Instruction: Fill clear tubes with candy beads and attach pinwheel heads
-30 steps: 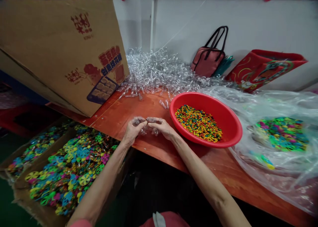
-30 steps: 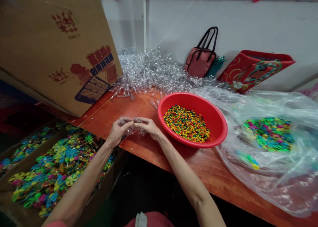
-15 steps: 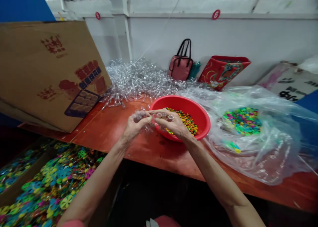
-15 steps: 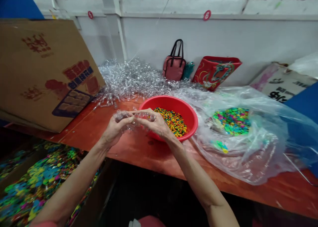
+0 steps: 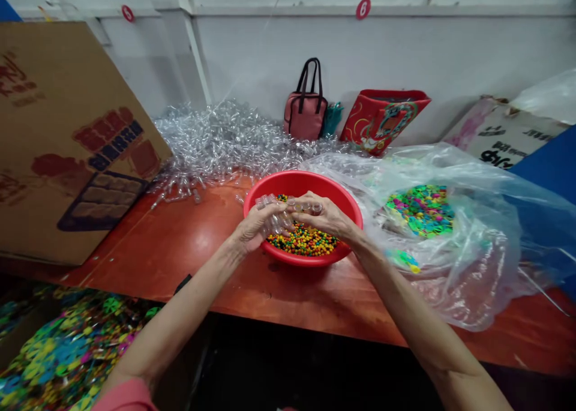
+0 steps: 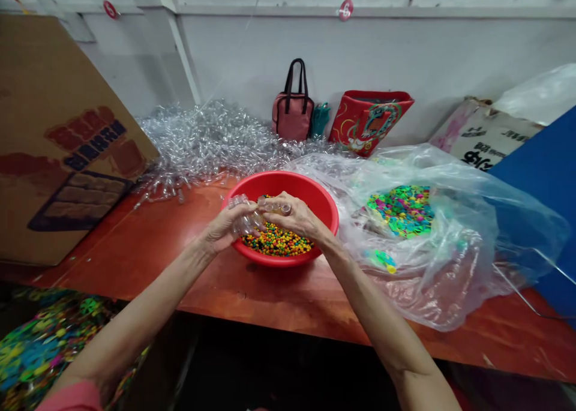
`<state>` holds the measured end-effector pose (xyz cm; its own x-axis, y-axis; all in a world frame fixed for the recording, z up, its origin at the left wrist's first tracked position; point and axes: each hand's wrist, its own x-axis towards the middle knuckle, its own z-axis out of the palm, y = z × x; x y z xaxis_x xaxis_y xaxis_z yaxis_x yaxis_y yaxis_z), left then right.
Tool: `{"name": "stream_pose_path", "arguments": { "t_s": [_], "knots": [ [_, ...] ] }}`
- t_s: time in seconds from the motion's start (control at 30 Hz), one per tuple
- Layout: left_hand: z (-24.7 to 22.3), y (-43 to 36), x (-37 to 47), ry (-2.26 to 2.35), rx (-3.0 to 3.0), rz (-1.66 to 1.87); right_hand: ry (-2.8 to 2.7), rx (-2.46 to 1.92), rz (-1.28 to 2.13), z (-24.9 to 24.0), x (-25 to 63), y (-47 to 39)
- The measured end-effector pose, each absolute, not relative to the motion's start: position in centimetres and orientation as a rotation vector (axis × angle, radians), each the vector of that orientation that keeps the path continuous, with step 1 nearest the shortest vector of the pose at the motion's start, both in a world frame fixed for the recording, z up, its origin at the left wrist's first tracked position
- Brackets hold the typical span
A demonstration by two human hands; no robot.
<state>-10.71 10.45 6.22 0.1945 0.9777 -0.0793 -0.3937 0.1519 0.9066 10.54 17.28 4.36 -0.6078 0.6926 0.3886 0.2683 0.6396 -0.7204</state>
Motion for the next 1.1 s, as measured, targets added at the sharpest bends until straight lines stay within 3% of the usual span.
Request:
{"name": "stream_pose_path", "arguments": {
  "t_s": [0.6,0.67,0.87,1.1],
  "knots": [
    [5.5,11.0,-10.0,0.940,1.072,1.059,-2.241,-0.794,0.998,4.5,10.9,18.0],
    [5.7,10.8,-9.9,0.952,1.091,1.088,-2.339,-0.843,0.869,4.6,10.8,18.5],
    [6.4,8.8,-12.6,1.065,1.058,1.430,-2.727,-1.179,-0.122,3.8,12.5,20.7],
    [4.5,7.7,-15.5,1.083,0.794,1.703,-2.909,-0.996,-0.005,0.0,12.7,18.4]
  ]
}}
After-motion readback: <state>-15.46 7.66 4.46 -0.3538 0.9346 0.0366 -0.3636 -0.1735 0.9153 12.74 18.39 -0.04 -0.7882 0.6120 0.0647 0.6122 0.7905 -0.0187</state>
